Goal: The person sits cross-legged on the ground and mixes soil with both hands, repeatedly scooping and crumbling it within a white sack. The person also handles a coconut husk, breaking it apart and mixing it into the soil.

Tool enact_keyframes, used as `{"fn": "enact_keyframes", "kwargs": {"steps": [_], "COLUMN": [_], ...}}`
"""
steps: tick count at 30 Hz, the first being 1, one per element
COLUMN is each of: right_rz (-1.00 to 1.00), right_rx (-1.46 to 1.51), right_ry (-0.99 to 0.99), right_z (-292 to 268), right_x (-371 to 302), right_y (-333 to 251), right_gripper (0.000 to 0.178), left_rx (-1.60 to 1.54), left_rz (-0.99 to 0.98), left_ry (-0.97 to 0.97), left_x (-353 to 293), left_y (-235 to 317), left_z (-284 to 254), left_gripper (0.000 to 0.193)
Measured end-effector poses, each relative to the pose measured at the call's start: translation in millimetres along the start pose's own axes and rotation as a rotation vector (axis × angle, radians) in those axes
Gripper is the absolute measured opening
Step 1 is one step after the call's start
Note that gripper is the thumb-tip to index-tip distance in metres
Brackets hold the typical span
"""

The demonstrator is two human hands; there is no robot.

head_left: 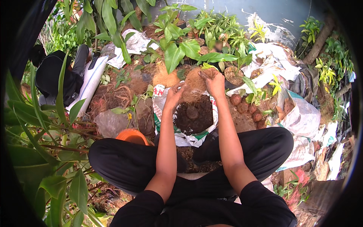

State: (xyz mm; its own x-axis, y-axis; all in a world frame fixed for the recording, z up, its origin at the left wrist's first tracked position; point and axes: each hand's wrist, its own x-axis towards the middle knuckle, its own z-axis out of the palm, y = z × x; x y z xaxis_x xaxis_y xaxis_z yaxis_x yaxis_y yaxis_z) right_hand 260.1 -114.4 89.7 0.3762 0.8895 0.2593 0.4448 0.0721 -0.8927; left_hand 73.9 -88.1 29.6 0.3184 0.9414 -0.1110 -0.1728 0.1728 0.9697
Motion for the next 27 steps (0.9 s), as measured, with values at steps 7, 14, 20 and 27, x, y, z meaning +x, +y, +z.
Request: {"fn": "enact_keyframes", "kwargs": {"steps": [7,14,20,27], "right_rz": [-0.071,-0.06,0.07,0.172], "right_rx": [-0.07,0.184,0.256,0.42], "right_ry": [-0.207,-0.436,-0.425,-0.406], "right_z": [10.2,4.8,8.0,7.9], "right_x": [1.3,0.1,8.7,-0.9], "right_y": [24.2,14.2,31.1,13.4], "right_gripper": [0.055,0.073,0.063,0.044], "left_rx": [-0.49,0.124,0.13,0.115], "left_rz": [0.008,0.194,0.282,0.25], "left_ry": [-0.062,0.183,0.066,0.189], "left_x": [-2.7,-1.2,-1.9,-0.1], "left_y": [0.2,9.5,4.8,-0.5], "left_z": [1.3,14.0,11.9,13.8], "left_gripper": [0.047,0.047,0.043,0.033]}}
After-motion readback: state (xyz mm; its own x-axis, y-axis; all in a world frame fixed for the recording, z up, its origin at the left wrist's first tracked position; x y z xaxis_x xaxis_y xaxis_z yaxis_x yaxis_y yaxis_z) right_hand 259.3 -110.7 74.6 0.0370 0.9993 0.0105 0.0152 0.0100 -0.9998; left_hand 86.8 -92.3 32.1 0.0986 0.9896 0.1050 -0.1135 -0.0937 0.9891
